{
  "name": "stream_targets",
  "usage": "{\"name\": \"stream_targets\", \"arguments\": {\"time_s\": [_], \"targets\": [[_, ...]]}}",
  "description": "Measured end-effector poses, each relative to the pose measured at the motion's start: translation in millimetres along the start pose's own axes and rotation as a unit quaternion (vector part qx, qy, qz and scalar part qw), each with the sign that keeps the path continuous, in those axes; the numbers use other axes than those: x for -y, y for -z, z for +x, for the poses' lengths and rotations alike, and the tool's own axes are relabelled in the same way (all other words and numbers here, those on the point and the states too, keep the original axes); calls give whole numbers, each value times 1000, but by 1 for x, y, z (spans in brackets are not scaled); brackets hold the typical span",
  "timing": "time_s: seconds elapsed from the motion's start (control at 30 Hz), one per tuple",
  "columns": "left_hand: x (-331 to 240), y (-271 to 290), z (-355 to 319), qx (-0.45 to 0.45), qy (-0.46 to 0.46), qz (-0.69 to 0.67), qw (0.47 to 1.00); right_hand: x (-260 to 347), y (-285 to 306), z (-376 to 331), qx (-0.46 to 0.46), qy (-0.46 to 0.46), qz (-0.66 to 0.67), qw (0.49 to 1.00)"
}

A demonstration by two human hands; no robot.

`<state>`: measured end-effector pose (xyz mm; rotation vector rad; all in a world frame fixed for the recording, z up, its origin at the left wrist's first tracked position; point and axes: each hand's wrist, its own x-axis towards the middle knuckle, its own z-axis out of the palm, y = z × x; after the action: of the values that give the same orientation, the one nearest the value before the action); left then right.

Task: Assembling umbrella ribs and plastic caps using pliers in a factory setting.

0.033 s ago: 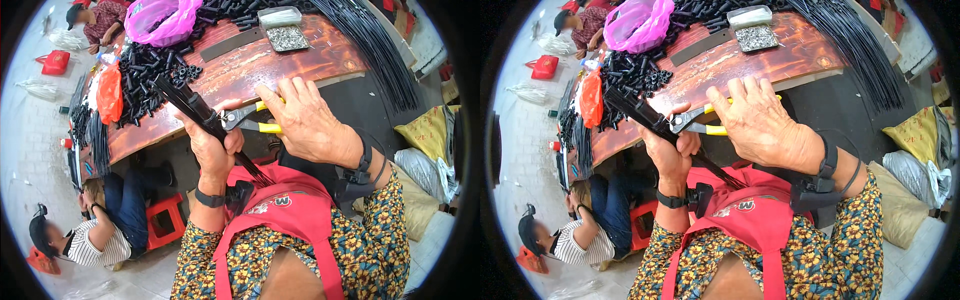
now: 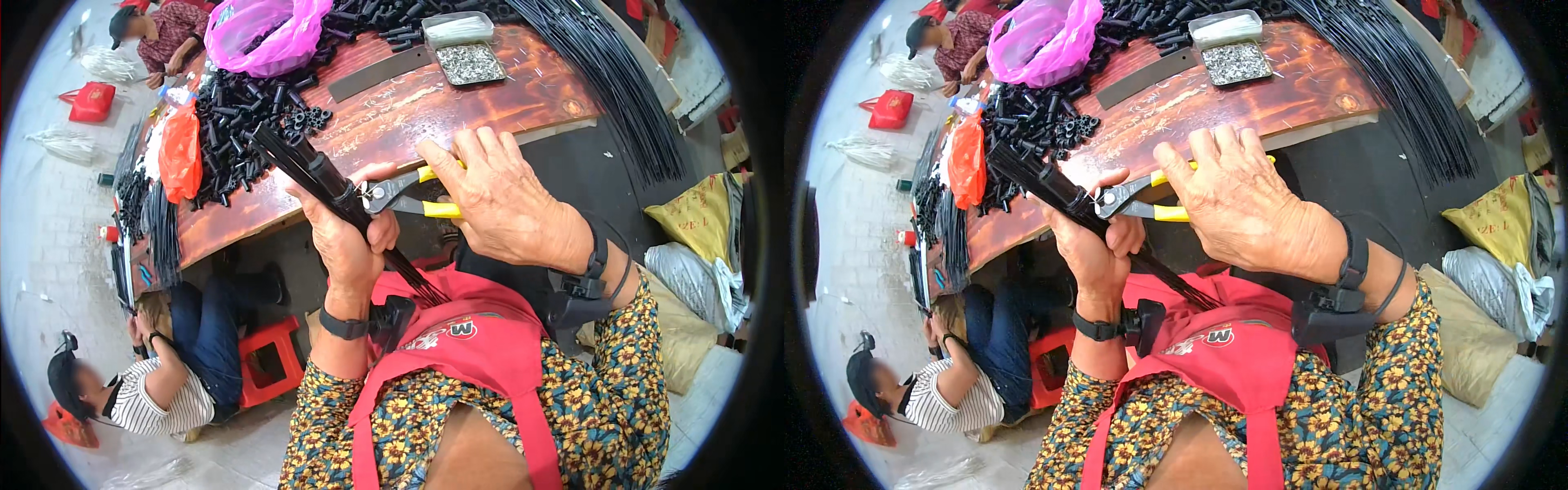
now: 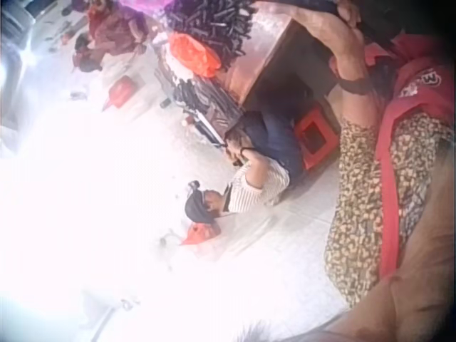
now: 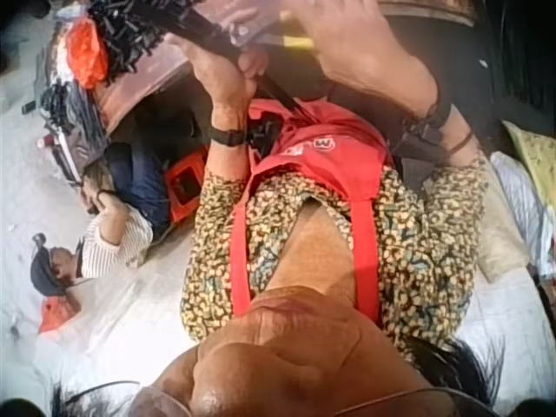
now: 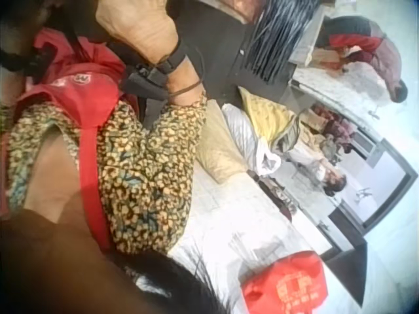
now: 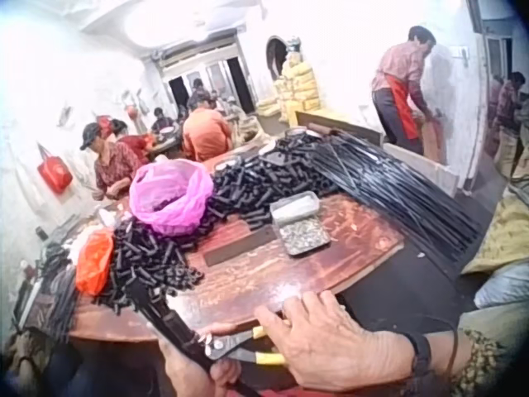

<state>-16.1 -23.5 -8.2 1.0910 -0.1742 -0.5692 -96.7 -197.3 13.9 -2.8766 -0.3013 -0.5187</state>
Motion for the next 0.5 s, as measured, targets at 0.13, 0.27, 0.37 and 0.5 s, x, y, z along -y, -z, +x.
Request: {"name": "stream_targets", "arguments": {"time_s": [0.13, 0.27, 0.37, 0.5], "targets": [[2, 3, 0, 5, -2, -16, 1000, -3, -3, 1, 1, 9, 7, 1000], [1, 2, 1, -3, -5, -8, 1000, 2, -3, 3, -31, 3, -21, 999], [1, 5, 1, -2, -3, -17, 1000, 5, -28, 0, -57, -24, 36, 997], [1, 10, 1, 29, -12, -14, 999, 0, -34, 0, -3, -33, 200, 979]]}}
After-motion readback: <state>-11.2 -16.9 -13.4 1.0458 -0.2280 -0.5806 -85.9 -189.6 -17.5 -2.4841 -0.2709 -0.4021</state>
